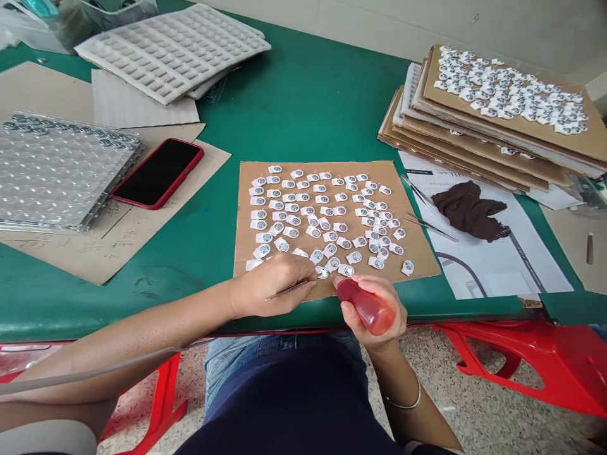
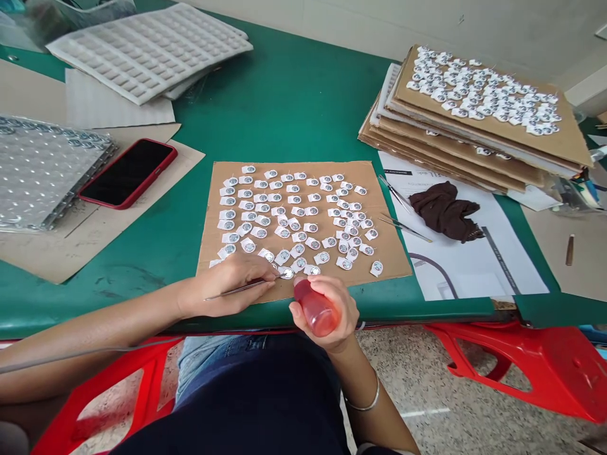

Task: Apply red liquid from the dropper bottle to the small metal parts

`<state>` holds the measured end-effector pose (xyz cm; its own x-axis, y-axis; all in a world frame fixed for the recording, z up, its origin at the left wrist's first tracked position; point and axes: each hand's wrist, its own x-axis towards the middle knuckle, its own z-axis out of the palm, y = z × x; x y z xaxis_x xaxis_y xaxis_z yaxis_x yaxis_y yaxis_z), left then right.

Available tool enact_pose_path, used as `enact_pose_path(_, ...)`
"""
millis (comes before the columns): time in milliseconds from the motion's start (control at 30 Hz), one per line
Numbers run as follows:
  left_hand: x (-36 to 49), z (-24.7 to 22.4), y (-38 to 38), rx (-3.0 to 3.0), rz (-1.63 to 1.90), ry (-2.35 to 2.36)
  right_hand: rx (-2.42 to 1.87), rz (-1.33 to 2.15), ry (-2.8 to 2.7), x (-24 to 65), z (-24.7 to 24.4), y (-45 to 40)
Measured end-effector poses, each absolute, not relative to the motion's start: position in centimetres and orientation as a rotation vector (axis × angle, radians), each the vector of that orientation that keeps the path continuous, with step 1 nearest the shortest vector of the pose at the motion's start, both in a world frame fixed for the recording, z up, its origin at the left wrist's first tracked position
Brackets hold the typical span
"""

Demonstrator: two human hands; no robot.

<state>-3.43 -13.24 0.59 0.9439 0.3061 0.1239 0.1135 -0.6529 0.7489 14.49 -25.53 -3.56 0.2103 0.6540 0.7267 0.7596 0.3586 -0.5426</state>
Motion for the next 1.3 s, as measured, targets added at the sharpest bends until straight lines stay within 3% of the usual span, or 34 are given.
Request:
enact_pose_path(667, -3.3, 0.3, -13.4, 2.270, 0.324, 0.318, -1.320, -0.148, -1.470, 14.4, -4.0, -25.7)
enact_pose_path(1000, -3.3, 0.6, -13.2, 2.226, 0.316, 0.343, -1.355, 0.169, -1.388, 15.3, -2.3, -23.5)
enact_pose_path(1300, -3.1, 0.8, -13.0, 2.178, 0.345, 0.363, -1.295, 0.111, -1.334, 15.3, -3.3, -22.9)
